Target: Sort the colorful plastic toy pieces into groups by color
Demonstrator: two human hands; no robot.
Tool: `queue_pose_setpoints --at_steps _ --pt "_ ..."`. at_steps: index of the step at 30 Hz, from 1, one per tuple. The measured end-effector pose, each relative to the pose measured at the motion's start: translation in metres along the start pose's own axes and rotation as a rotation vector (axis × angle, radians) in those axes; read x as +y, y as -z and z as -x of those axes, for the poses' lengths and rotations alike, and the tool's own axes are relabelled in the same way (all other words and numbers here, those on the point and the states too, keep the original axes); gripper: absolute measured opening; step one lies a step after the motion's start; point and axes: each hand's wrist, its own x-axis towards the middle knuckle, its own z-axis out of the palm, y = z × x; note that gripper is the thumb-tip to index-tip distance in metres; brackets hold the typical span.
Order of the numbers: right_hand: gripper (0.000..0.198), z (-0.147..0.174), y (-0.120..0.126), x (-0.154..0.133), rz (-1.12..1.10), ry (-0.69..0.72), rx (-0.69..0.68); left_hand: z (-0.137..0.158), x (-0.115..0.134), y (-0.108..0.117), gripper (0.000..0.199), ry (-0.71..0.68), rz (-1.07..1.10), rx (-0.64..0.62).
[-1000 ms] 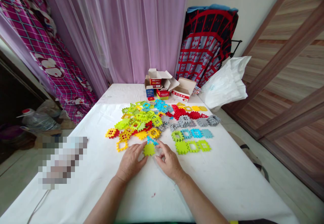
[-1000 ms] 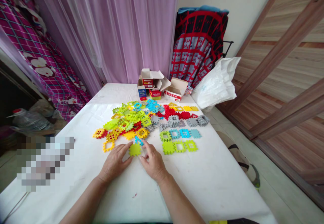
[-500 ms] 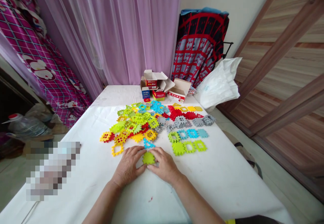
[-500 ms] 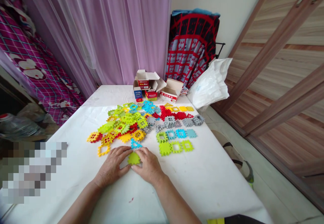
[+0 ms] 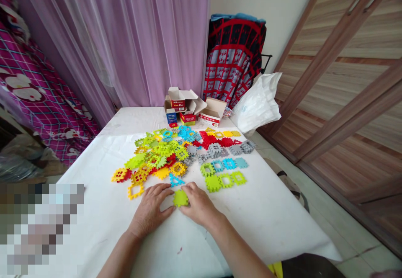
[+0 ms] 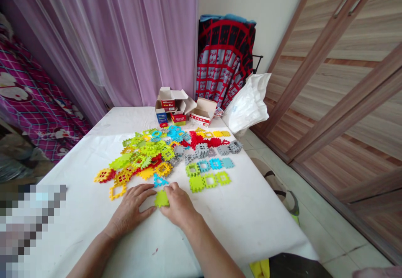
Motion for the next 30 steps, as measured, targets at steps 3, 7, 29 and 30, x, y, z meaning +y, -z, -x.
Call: queue_pose_setpoints --at_steps 3,7,29,30 --pt "0.032 0.001 0.008 -0.005 0.111 -0.046 -0.067 0.0 -0.001 0.0 0.029 -0.013 0.005 0.006" --pt "0.04 0.003 0.019 -0.008 0.16 -0.044 -0.133 0.0 -0.002 0.001 0.029 -0.009 0.001 0.018" --pt "0.038 0.004 0.105 0.089 0.286 -0.015 -0.108 -0.002 -0.003 0.0 0.024 0.003 0.029 0.032" --pt "0.037 0.003 0.105 0.089 0.295 -0.01 -0.109 -0.002 -0.003 0.001 0.023 0.003 0.03 0.032"
